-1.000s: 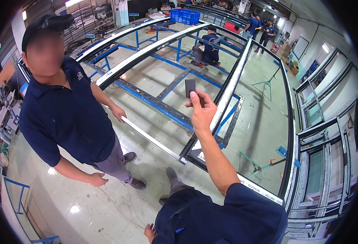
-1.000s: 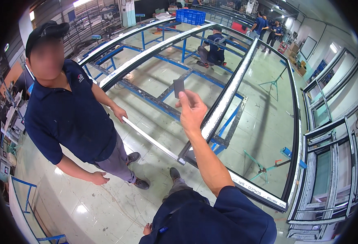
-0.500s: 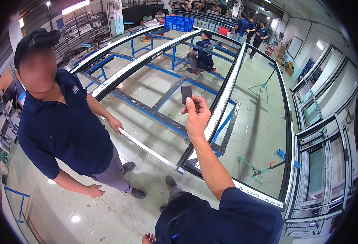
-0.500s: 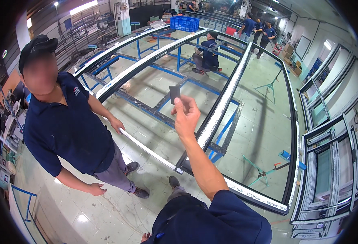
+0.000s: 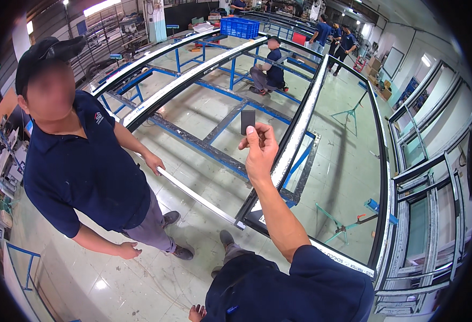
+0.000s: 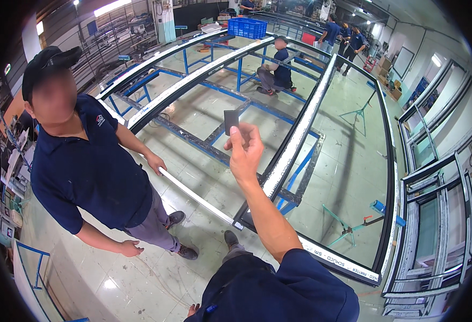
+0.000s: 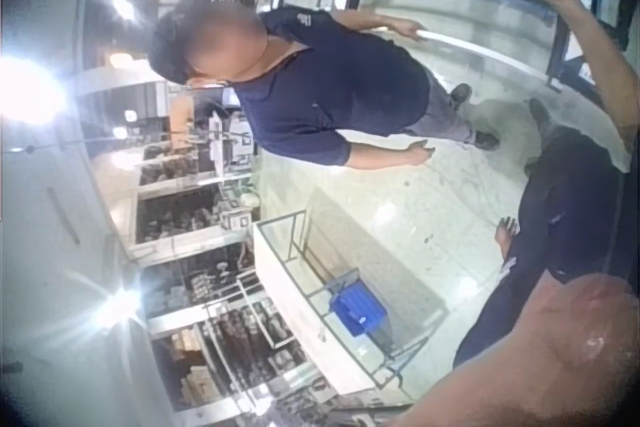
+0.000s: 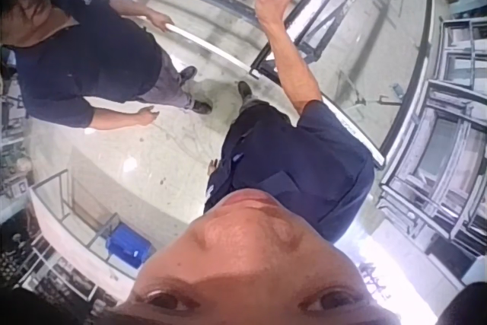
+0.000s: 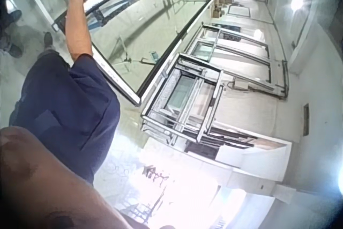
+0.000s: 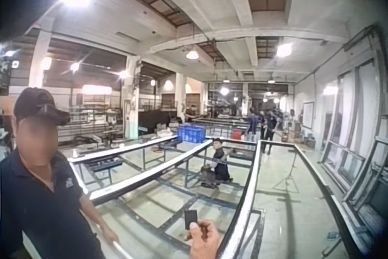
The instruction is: The person hammers a metal corner connector on a wooden block, fastens it into a curved window frame segment with a pneumatic driver, and joins frame sections together. The person then handles and fits a rubber piece onto a window frame assembly on a worktable alongside a coworker.
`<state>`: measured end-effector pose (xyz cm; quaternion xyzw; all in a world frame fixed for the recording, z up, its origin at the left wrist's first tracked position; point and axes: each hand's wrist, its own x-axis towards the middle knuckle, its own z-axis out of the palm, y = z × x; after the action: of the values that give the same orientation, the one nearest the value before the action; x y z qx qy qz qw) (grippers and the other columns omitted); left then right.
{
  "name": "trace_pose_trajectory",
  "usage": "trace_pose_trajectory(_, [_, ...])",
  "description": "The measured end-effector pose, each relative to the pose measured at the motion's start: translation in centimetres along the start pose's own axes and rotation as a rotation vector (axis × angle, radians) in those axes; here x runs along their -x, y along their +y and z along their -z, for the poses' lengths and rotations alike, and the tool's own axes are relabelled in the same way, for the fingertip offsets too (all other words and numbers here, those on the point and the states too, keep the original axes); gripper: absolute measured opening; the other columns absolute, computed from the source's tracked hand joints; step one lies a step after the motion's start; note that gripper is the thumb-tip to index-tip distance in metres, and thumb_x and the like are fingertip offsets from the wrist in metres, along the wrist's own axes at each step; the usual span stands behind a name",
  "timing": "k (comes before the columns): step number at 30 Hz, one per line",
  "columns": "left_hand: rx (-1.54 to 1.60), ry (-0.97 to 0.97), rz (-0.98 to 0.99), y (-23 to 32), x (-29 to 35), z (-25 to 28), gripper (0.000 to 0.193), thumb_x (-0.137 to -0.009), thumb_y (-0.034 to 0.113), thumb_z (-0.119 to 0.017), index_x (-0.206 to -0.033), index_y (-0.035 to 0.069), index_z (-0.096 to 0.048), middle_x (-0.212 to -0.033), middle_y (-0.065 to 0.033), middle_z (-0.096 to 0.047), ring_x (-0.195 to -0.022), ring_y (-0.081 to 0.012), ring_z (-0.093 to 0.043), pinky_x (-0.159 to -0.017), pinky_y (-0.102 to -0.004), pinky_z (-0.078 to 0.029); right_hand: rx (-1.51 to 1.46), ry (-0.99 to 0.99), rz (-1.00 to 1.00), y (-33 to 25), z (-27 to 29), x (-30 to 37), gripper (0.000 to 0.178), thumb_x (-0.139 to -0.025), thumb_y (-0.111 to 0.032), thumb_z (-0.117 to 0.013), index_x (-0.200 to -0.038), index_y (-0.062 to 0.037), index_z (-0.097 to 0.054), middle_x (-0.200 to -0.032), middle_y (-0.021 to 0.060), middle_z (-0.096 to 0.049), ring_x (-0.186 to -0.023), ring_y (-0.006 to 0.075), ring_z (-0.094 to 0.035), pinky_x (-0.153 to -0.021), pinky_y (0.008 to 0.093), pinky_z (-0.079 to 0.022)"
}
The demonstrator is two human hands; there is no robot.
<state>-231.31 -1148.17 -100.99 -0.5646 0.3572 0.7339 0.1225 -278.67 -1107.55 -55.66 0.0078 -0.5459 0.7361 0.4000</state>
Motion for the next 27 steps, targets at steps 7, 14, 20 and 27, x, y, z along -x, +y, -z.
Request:
trace_pose_trajectory(7, [-0.416,-0.064,-0.105,0.9,-2.0,0.9,0.064,-0.107,0.021,-0.063,-0.161,-0.006,-0.039,-0.146,-0.0235,-0.065,-0.132,-0.0323,-0.066,-0.104,-0.0401,-0.060,-0.011,-0.031,-0.002,-0.4,0.2,-0.2,0.025,-0.106,-0.022,-0.073,-0.115,-0.0014,-0.064,-0.100,0.0059,-0.066,-0.070,0.0115,-0.064,-0.065,0.0279,-0.054])
trace_pose_trajectory(14, [-0.718,-0.101,-0.250,0.6,-2.8,1.3,0.066,-0.107,0.020,-0.065,-0.163,-0.005,-0.038,-0.146,-0.0251,-0.067,-0.129,-0.0310,-0.069,-0.104,-0.0397,-0.060,-0.016,-0.020,0.005,-0.3,0.8,-0.5,0.024,-0.106,-0.022,-0.073,-0.115,-0.0018,-0.064,-0.100,0.0057,-0.066,-0.070,0.0114,-0.064,-0.065,0.0277,-0.053])
trace_pose_trajectory(20, [-0.818,-0.058,-0.198,1.3,-1.7,0.9,0.069,-0.105,0.024,-0.070,-0.162,-0.003,-0.042,-0.144,-0.0256,-0.068,-0.130,-0.0312,-0.069,-0.104,-0.0405,-0.058,-0.005,-0.006,-0.014,-0.4,0.5,-0.8,0.025,-0.106,-0.023,-0.073,-0.116,-0.0022,-0.063,-0.099,0.0055,-0.066,-0.070,0.0116,-0.064,-0.065,0.0274,-0.053])
trace_pose_trajectory(27, [-1.187,0.047,-0.220,2.6,0.2,-0.8,0.071,-0.103,0.030,-0.076,-0.160,-0.001,-0.048,-0.141,-0.0263,-0.070,-0.131,-0.0293,-0.069,-0.104,-0.0376,-0.056,0.003,-0.007,-0.015,0.1,0.7,-0.5,0.028,-0.107,-0.025,-0.073,-0.116,-0.0015,-0.062,-0.097,0.0061,-0.067,-0.068,0.0127,-0.062,-0.062,0.0295,-0.052])
